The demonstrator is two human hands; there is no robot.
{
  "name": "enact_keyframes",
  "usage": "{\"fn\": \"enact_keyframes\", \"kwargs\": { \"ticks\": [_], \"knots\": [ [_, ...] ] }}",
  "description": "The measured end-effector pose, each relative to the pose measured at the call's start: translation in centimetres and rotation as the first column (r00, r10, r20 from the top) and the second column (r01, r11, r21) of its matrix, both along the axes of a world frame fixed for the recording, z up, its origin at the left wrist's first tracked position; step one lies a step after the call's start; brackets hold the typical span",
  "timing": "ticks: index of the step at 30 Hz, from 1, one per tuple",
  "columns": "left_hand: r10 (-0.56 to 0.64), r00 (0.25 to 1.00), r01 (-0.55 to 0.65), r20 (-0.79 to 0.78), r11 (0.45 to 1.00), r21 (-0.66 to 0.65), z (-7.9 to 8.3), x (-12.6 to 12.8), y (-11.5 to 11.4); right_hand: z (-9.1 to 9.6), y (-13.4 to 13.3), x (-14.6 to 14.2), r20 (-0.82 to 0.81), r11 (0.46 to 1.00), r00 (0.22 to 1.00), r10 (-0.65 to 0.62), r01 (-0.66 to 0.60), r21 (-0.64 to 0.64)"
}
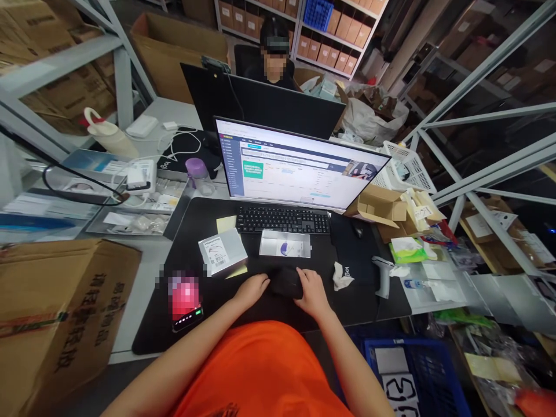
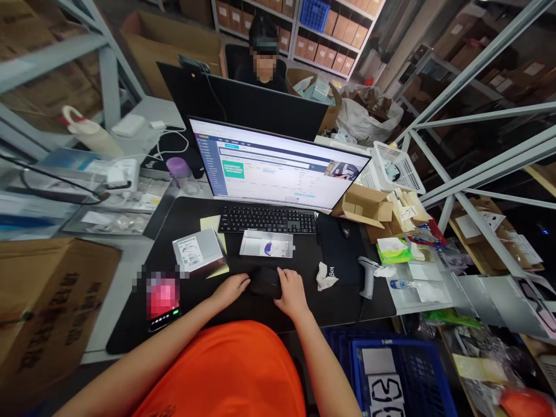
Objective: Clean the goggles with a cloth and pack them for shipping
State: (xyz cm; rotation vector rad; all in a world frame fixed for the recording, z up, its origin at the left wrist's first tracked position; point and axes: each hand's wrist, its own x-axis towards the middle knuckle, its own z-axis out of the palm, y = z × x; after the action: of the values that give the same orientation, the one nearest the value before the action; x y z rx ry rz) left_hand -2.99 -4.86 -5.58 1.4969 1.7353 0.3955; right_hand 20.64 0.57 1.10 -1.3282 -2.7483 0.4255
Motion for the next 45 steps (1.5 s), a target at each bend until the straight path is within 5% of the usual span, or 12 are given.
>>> {"fn": "enact_keyframes", "kwargs": {
  "ticks": [6,14,22,30,35,40,45],
  "knots": [
    [-0.093,0.996,0.093,0.000,0.996,-0.015,3.0,0.5,-1.6,0.0,-0.1,0.0,-0.014,0.998,0.999,0.030,-0.031,-0.046],
    [-0.355,0.935,0.354,-0.009,0.932,0.077,6.1,8.2,0.3,-0.6,-1.3,-0.7,-0.006,0.991,0.995,0.101,-0.101,-0.093],
    [-0.311,0.950,0.303,0.003,0.929,0.213,6.1,3.4,-0.8,-0.1,-2.4,-1.6,-0.226,0.982,0.966,0.124,-0.153,-0.115],
    [-0.064,0.996,0.033,0.065,0.917,0.399,2.7,3.1,-2.1,-1.7,-1.5,-3.7,-0.443,0.993,0.891,-0.100,0.061,-0.103],
    [-0.030,0.997,-0.006,0.077,0.907,0.421,2.0,3.3,-1.9,-2.1,-2.9,-2.6,-0.548,0.970,0.800,-0.244,0.192,-0.151],
    [-0.102,0.988,0.048,0.118,0.918,0.394,2.2,3.1,-2.2,-2.5,-3.3,2.5,-0.592,0.838,0.609,-0.528,0.487,-0.246],
    [-0.155,0.976,0.094,0.150,0.933,0.348,3.5,2.8,-2.1,-2.7,-2.5,3.9,-0.595,0.728,0.443,-0.671,0.545,-0.416]
  ]
}}
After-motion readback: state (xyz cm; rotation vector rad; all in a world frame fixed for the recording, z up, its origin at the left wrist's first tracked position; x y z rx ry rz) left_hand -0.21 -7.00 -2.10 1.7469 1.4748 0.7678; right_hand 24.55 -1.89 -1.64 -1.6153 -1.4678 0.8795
